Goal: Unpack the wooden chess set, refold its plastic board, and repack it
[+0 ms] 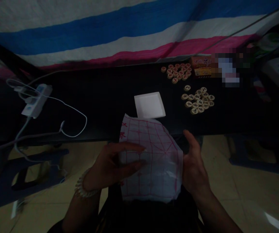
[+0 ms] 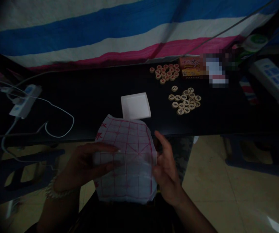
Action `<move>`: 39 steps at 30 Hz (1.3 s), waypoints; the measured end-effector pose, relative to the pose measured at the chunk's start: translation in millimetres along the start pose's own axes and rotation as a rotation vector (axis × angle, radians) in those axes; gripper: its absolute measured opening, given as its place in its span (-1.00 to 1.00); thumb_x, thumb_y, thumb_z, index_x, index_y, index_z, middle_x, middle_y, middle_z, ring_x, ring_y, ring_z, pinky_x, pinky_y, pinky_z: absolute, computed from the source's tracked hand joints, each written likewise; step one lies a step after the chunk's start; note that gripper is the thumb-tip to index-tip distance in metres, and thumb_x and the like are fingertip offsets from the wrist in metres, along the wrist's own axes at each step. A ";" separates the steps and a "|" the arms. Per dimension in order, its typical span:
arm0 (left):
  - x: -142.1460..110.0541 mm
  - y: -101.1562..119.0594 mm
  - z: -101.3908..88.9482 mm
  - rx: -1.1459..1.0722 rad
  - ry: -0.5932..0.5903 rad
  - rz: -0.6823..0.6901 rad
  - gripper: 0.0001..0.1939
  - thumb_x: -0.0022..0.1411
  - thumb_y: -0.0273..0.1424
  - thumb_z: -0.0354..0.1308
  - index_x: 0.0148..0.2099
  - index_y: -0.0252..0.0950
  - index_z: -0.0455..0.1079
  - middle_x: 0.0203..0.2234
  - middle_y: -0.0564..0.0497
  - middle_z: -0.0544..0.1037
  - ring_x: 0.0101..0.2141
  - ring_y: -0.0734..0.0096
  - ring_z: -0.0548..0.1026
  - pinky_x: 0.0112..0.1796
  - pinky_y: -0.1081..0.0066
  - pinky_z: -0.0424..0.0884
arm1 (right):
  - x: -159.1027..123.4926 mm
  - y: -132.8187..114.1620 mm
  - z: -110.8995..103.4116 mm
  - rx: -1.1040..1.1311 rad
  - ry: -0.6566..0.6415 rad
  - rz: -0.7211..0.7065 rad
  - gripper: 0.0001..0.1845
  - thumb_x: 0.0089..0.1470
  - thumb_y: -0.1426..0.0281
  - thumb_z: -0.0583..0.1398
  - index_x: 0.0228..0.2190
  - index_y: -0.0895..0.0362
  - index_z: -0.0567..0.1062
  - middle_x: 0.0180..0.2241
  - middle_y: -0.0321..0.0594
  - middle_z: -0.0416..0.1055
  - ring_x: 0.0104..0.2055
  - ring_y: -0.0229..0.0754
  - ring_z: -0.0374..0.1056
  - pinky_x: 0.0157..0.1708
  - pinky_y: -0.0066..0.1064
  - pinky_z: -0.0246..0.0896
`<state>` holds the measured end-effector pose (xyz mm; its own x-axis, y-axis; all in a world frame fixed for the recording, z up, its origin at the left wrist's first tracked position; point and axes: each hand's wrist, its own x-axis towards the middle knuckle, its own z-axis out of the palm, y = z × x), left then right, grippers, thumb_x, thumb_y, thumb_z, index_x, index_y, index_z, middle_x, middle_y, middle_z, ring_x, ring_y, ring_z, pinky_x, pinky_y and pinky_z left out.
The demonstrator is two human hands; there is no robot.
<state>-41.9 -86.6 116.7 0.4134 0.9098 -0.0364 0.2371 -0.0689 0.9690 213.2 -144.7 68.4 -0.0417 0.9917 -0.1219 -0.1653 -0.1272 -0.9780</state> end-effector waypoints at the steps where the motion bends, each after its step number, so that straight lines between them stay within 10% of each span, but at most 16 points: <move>1: -0.3 0.8 -0.2 0.016 0.011 0.004 -0.65 0.18 -0.47 0.48 0.02 -0.14 0.64 -0.18 0.00 0.75 -0.23 0.29 0.73 -0.20 0.45 0.66 | 2.7 -4.7 1.8 -0.038 -0.002 -0.012 -0.29 0.31 0.03 0.24 0.39 -0.20 0.23 -0.03 -0.14 0.65 -0.22 -0.01 0.63 -0.36 -0.20 0.59; 6: -3.3 2.6 -1.1 0.023 0.014 0.012 -0.65 0.20 -0.48 0.46 0.03 -0.13 0.64 -0.20 0.03 0.75 -0.25 0.33 0.73 -0.26 0.51 0.65 | 11.8 -19.6 9.7 -0.254 0.066 -0.175 -0.54 0.14 0.36 0.43 0.08 -0.14 0.61 0.01 -0.24 0.65 0.00 -0.04 0.60 -0.05 -0.22 0.59; 11: -6.6 -0.9 -1.7 0.065 0.044 0.000 -0.73 0.20 -0.43 0.46 -0.03 -0.17 0.66 -0.31 0.02 0.75 -0.44 0.39 0.67 -0.46 0.55 0.56 | 12.0 -21.8 12.0 -0.359 0.069 -0.201 -0.79 0.12 0.40 0.43 -0.18 -0.08 0.71 -0.36 -0.33 0.69 -0.51 -0.22 0.52 -0.57 -0.43 0.45; 23: -11.6 -2.8 2.9 0.071 0.137 -0.054 -0.89 0.26 -0.44 0.41 -0.14 -0.22 0.67 -0.49 0.07 0.67 -0.69 0.66 0.30 -0.69 0.64 0.18 | 7.8 -21.2 5.8 -0.414 0.137 -0.190 -0.91 0.14 0.40 0.40 -0.27 -0.02 0.67 -0.59 -0.45 0.49 -0.75 -0.42 -0.01 -0.81 -0.51 -0.21; 39: -18.4 -15.7 -11.2 0.217 0.233 0.013 -0.89 0.28 -0.34 0.45 -0.14 -0.18 0.70 -0.31 -0.01 0.75 -0.42 0.45 0.67 -0.40 0.56 0.59 | 14.0 -27.4 -8.7 -0.595 0.112 -0.282 -0.88 0.15 0.38 0.42 -0.24 -0.09 0.71 -0.54 -0.46 0.55 -0.70 -0.40 0.17 -0.69 -0.50 0.21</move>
<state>-63.1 -97.6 104.9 0.2111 0.9758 0.0572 0.4256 -0.1444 0.8933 225.7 -127.2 92.0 0.0310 0.9855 0.1667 0.4183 0.1387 -0.8977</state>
